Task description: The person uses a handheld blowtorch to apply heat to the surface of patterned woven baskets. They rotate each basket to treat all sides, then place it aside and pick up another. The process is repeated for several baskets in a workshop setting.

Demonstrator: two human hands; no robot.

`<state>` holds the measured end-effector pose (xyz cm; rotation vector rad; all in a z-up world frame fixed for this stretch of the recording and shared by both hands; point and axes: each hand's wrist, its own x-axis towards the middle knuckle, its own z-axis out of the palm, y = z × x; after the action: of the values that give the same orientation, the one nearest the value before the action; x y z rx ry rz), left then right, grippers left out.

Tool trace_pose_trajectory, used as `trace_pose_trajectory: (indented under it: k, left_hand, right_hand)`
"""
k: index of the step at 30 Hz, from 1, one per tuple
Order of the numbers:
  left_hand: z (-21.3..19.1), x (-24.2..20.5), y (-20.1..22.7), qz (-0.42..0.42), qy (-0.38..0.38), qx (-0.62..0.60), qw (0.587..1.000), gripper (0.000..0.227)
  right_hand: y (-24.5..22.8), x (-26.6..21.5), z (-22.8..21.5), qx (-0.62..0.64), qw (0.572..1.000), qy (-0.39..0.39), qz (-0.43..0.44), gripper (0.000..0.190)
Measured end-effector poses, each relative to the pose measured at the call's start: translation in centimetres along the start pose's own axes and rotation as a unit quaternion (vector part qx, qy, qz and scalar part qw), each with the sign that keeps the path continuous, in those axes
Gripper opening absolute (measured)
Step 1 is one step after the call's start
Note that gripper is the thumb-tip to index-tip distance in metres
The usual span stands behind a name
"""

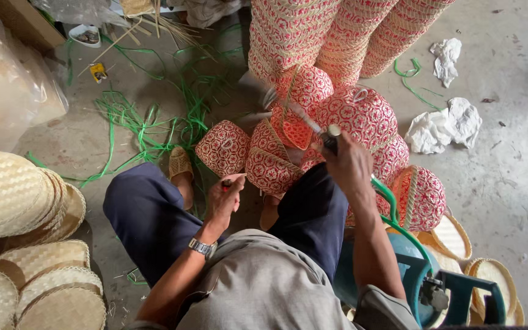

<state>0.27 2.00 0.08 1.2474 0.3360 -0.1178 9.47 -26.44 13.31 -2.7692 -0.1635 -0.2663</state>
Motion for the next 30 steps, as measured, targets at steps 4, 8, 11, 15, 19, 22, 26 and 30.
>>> trace_pose_trajectory:
  k: [4, 8, 11, 15, 19, 22, 26, 30]
  left_hand:
    - [1.3, 0.6, 0.7, 0.008, -0.037, 0.005, 0.999, 0.049]
    - [1.5, 0.9, 0.8, 0.036, -0.019, 0.027, 0.999, 0.041]
    - [1.9, 1.3, 0.1, 0.041, -0.008, 0.039, 0.998, 0.037]
    - [2.6, 1.4, -0.4, 0.068, -0.002, 0.040, 0.997, 0.035]
    - [1.6, 1.1, 0.6, 0.099, -0.015, 0.012, 0.995, 0.036]
    - [0.8, 0.7, 2.8, 0.099, 0.021, 0.025, 0.995, 0.038]
    - [0.5, -0.1, 7.3, 0.168, -0.002, 0.006, 0.986, 0.047]
    - [1.0, -1.0, 11.9, 0.213, -0.086, 0.005, 0.973, 0.062]
  right_hand:
    - [-1.9, -0.5, -1.8, -0.057, 0.986, 0.072, -0.141, 0.048]
    - [-1.2, 0.6, -4.1, 0.009, 0.981, 0.106, -0.159, 0.051]
    - [0.7, 2.0, -5.8, 0.065, 0.958, 0.187, -0.207, 0.046]
    - [4.5, 6.8, -9.1, 0.051, 0.868, 0.455, -0.194, 0.019]
    - [8.8, 14.3, -12.8, 0.434, 0.749, 0.497, -0.064, 0.047]
    - [9.9, 16.4, -12.1, 0.739, 0.602, 0.299, -0.031, 0.057]
    - [5.5, 14.0, -8.3, 0.858, 0.497, -0.129, -0.019, 0.054]
    - [-4.9, 6.8, -1.2, 0.827, 0.327, -0.443, 0.115, 0.067]
